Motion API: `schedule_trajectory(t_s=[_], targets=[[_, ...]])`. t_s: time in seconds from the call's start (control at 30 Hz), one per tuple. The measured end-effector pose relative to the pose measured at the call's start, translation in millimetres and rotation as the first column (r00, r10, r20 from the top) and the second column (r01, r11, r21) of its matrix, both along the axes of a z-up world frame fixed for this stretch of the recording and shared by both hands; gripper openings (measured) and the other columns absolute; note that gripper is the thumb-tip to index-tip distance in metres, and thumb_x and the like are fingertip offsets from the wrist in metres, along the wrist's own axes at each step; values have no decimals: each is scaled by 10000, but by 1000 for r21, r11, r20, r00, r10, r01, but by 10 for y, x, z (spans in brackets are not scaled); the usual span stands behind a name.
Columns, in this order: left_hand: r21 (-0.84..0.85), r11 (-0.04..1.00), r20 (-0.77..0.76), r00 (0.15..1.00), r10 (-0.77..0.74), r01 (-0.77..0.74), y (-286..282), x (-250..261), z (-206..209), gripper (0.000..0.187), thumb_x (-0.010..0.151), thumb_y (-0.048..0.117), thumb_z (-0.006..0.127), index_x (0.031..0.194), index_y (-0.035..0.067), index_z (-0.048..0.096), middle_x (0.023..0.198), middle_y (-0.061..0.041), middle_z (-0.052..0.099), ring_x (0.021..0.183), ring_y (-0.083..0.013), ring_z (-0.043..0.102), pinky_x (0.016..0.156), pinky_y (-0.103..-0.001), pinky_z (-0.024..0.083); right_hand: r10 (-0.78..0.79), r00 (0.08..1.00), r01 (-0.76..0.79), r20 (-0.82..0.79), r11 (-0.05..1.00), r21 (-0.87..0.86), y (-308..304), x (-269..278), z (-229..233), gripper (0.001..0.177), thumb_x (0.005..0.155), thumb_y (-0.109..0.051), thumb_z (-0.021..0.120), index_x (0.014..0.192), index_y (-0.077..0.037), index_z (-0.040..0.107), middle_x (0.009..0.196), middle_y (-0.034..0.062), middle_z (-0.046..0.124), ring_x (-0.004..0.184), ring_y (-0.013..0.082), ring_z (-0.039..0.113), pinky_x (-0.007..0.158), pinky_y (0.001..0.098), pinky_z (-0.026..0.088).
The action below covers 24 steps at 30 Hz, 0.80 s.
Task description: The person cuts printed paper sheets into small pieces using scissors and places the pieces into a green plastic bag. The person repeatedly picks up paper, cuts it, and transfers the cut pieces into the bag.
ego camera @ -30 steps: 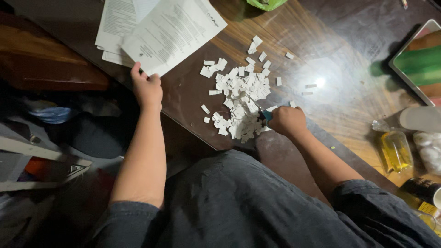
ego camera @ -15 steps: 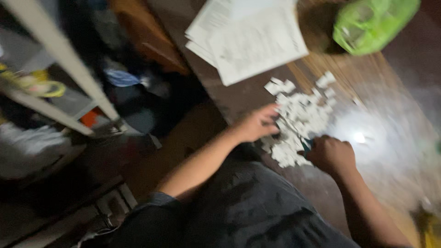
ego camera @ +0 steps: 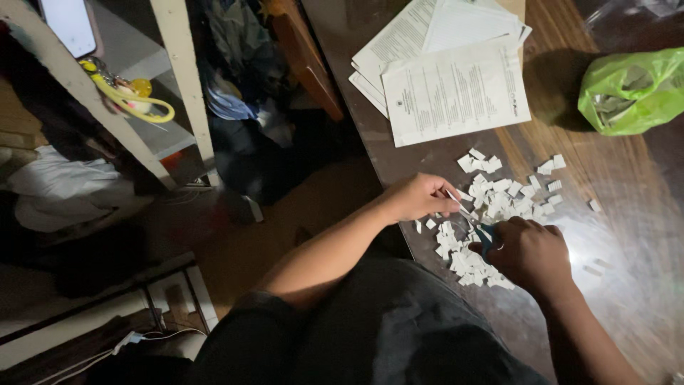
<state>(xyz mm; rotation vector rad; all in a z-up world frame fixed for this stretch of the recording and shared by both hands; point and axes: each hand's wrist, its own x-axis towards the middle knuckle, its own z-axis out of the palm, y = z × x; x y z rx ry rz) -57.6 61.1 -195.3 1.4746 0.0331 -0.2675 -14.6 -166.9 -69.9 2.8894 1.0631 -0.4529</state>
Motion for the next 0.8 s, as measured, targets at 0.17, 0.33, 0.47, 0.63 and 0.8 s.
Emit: schedule_trajectory(t_s=[0.17, 0.33, 0.47, 0.63, 0.8], targets=[[-149, 985, -283, 958, 46, -91, -7, 32, -139, 219, 931, 172, 714, 1030, -24, 708, 888, -68, 765, 731, -100, 712, 589, -234, 542, 31, 995, -46, 94, 987, 156, 21, -2, -172, 449, 750, -578, 759, 775, -133, 708, 810, 40, 699, 829, 271, 703, 740, 442, 511], [-75, 995, -319, 947, 37, -64, 52, 102, -73, 188, 926, 168, 715, 993, -7, 730, 886, -71, 769, 736, -93, 720, 603, -243, 550, 13, 994, -28, 110, 991, 131, 71, -28, -306, 441, 719, -574, 781, 768, -141, 713, 789, 47, 704, 788, 273, 701, 706, 443, 514], [85, 996, -261, 965, 20, 2, 224, 71, 194, 214, 911, 231, 737, 970, 26, 757, 827, -44, 779, 707, -87, 735, 610, -248, 555, -24, 1000, 25, -13, 999, 42, 171, 3, -392, 475, 732, -592, 791, 795, -130, 701, 734, 63, 708, 706, 299, 700, 681, 444, 536], [431, 902, -14, 999, -37, 40, 675, 10, 657, 248, 877, 339, 783, 946, 101, 801, 732, -18, 775, 656, -91, 721, 610, -264, 549, -30, 994, 48, -107, 985, 169, 458, 131, -570, 455, 754, -558, 786, 858, -121, 712, 767, 112, 718, 732, 342, 708, 676, 456, 566], [515, 857, 120, 987, -103, 26, 1073, 255, 906, 244, 886, 335, 760, 988, 117, 801, 824, -36, 784, 712, -108, 727, 631, -270, 548, -237, 884, 310, -403, 942, 126, 924, 224, -558, 351, 772, -422, 787, 969, -135, 741, 790, 118, 759, 727, 331, 728, 660, 457, 574]])
